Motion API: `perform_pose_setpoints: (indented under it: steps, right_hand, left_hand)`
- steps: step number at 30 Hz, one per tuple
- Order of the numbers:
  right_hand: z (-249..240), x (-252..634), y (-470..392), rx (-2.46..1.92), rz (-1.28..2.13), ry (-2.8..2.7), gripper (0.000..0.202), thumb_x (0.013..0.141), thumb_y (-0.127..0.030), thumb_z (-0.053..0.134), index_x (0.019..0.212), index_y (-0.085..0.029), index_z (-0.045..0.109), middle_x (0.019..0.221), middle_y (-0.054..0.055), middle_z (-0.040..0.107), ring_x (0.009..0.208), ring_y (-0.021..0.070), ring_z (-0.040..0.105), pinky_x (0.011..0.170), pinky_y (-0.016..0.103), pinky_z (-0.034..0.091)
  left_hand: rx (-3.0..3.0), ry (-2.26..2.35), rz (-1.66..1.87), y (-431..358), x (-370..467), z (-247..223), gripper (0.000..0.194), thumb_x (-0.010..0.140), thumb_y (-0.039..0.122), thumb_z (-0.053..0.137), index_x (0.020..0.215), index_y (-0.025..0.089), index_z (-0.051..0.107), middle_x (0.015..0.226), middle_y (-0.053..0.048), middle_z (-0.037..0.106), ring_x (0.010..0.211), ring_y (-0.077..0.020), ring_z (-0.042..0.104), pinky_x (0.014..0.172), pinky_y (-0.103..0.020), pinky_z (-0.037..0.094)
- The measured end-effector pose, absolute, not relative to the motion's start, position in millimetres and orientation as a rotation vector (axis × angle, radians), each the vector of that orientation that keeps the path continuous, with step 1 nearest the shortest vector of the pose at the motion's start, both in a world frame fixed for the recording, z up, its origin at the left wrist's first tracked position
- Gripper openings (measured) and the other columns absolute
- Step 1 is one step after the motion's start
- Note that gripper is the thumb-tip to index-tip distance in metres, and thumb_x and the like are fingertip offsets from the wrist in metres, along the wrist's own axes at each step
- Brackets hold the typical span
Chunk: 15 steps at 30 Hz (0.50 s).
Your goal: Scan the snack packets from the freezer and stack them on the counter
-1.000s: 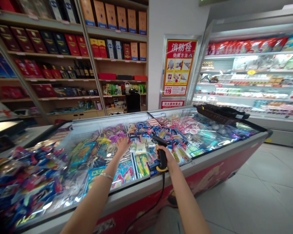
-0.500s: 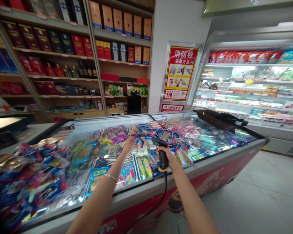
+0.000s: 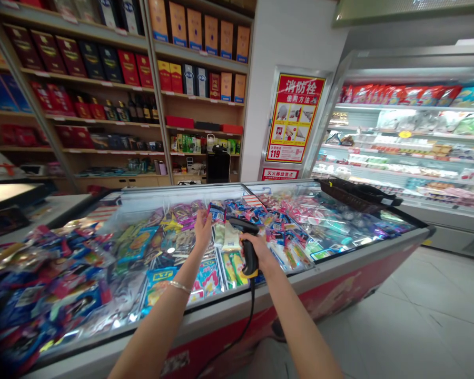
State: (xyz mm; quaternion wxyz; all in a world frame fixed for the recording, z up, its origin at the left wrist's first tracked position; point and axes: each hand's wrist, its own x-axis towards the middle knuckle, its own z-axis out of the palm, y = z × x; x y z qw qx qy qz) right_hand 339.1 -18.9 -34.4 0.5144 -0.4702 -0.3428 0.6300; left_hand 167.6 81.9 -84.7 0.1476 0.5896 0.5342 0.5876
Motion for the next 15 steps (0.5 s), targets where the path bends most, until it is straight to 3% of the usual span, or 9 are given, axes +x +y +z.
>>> perform_pose_setpoints:
  steps: [9,15]
  right_hand:
    - [-35.1,346.6,-25.3,-1.087,1.490,-0.863,0.014,0.068,-0.021,0.067,0.061,-0.016,0.058,0.050,-0.001,0.057,0.035,0.0087,0.051,0.034,0.019,0.043]
    - [-39.8,341.1,-29.0,-1.103,1.482,-0.843,0.013,0.068,-0.023,0.066,0.064,-0.015,0.058,0.051,-0.002,0.056,0.035,0.0087,0.050,0.032,0.019,0.040]
  left_hand:
    - [1.601,1.395,1.684,77.2,170.2,-82.6,0.032,0.094,0.041,0.036,0.116,0.021,0.049,0.101,-0.005,0.065,0.089,-0.0158,0.065,0.079,-0.030,0.055]
    - [1.512,1.219,1.757,69.3,175.5,-72.8,0.028,0.093,0.044,0.036,0.105,0.021,0.046,0.093,-0.004,0.060,0.082,-0.0129,0.063,0.073,-0.028,0.057]
